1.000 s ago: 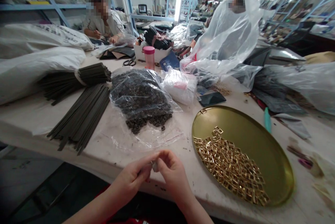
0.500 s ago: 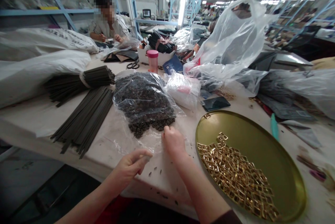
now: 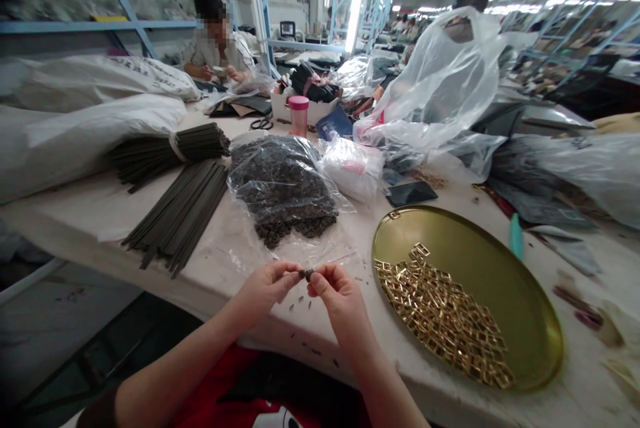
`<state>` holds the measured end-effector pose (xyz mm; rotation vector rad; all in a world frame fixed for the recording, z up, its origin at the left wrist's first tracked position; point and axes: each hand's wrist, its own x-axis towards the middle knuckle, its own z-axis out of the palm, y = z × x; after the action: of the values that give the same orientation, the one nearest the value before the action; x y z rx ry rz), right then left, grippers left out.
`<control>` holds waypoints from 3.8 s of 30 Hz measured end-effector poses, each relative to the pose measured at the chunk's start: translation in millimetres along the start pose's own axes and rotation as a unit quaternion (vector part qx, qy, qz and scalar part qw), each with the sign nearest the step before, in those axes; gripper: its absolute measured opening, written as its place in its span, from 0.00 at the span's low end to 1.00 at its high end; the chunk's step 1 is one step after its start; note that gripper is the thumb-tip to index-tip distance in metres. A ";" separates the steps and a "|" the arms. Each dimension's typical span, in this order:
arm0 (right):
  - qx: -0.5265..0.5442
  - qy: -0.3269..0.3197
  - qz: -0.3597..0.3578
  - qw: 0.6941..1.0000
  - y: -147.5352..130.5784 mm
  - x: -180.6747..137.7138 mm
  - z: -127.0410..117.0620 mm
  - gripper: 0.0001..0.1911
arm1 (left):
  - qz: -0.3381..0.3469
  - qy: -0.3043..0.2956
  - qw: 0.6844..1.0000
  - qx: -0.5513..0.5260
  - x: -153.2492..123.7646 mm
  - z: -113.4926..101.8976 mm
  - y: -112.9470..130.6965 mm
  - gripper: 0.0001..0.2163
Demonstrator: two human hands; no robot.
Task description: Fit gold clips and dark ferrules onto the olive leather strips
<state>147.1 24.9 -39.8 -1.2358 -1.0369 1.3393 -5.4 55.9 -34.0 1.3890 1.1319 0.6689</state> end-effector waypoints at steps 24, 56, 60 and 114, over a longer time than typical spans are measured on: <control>-0.149 0.043 -0.166 0.974 5.6 -29.7 5.9 0.13 | 0.024 0.024 0.997 0.070 -29.1 23.7 1.4 0.16; -0.060 0.060 -0.042 0.995 26.6 -33.5 11.3 0.14 | 0.012 -0.057 0.993 0.101 -36.4 16.4 5.1 0.18; -0.056 0.055 -0.031 0.996 27.4 -35.0 12.0 0.13 | 0.020 -0.051 0.995 0.080 -43.5 19.7 8.6 0.17; -0.246 -0.082 -0.122 0.958 31.1 -52.4 -5.7 0.11 | -0.074 -0.209 0.962 0.156 -42.9 12.3 15.5 0.15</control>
<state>148.2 -31.4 -63.8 -1.3117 -1.6563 1.0338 -6.4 14.2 -11.9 1.5995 1.0110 0.0768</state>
